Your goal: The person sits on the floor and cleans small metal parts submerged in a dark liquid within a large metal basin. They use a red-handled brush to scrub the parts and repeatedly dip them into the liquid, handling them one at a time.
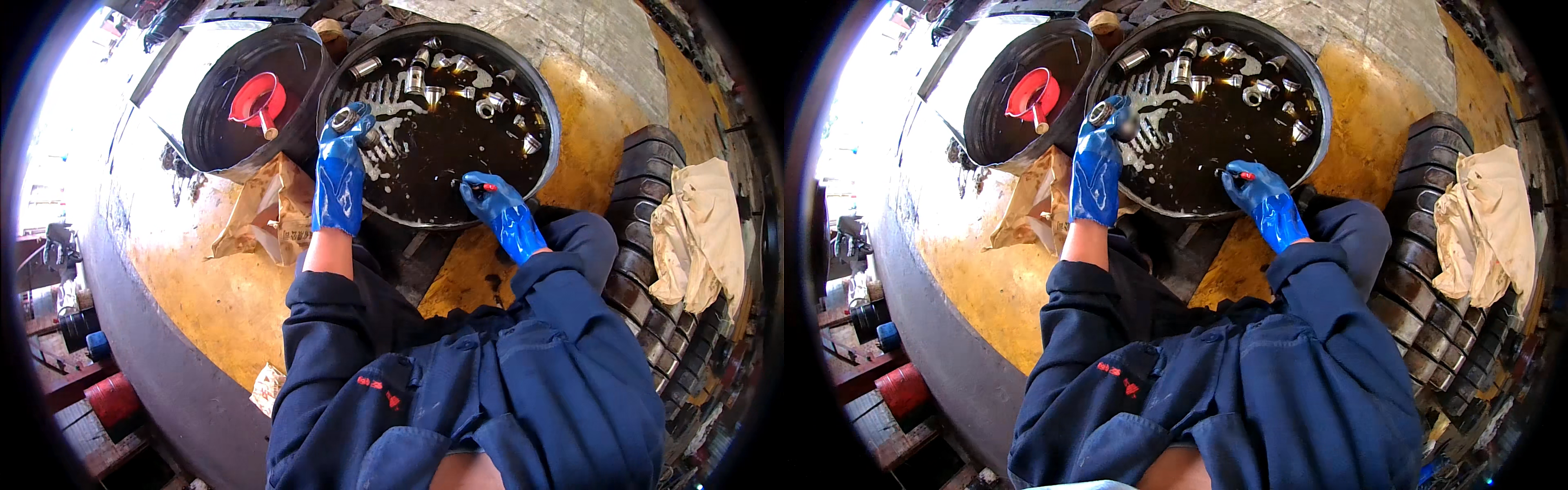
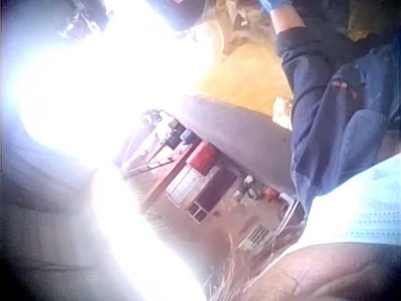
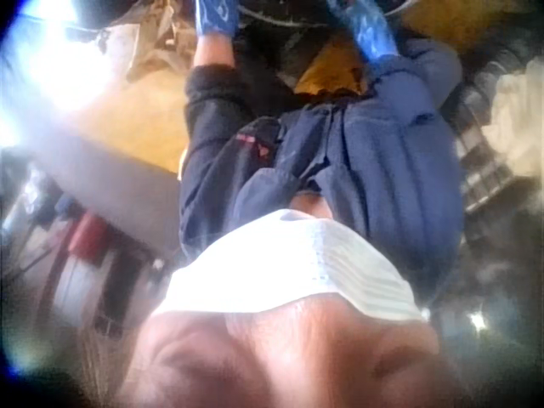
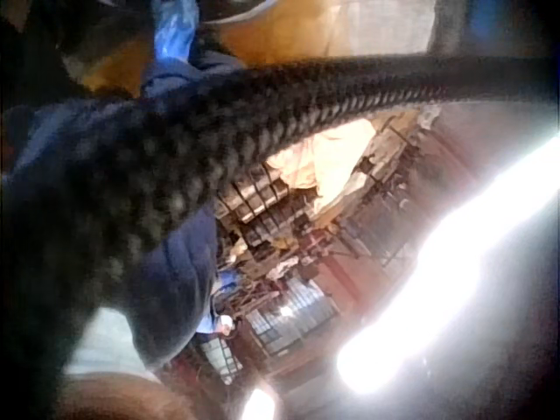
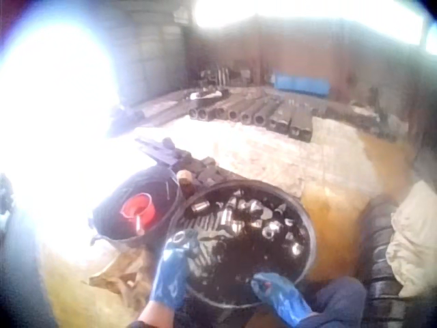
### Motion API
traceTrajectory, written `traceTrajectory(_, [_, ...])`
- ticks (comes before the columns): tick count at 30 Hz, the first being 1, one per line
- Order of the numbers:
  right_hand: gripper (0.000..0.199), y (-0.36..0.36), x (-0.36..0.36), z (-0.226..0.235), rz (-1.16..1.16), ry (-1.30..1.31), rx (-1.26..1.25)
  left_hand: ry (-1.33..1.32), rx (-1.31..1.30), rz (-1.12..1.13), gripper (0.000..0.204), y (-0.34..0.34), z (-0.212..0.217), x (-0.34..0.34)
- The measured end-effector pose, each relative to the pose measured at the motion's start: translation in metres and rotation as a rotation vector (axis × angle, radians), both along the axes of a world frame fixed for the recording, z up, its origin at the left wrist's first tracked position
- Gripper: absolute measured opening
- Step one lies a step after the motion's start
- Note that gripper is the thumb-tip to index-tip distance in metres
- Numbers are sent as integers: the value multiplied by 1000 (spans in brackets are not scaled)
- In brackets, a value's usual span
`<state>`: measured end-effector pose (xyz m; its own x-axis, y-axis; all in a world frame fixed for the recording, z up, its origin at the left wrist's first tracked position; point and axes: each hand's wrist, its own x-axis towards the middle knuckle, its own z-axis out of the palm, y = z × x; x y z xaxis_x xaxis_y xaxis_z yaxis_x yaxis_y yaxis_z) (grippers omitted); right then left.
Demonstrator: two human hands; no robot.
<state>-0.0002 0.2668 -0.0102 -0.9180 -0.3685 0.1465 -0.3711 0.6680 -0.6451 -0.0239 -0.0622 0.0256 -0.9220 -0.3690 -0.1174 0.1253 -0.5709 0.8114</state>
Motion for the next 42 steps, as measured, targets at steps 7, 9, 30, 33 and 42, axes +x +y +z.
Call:
traceTrajectory(7, [16, -5, 5, 32, 42, -36, 53, 15, -36, 28, 34, 8, 13, 11])
traceTrajectory(9, [16, -6, 5, 30, 43, -15, 37, 28, -43, 15, 34, 6, 14, 10])
traceTrajectory(30, [17, -5, 2, 21, 54, -49, 137, -9, -50, 17, 32, 9, 14, 6])
traceTrajectory(33, [17, -5, 3, 21, 51, -30, 119, -22, -59, -4, 31, 10, 15, 6])
traceTrajectory(42, [17, -7, 9, 32, 13, -38, 95, -38, -86, -2, 31, 12, 23, 9])
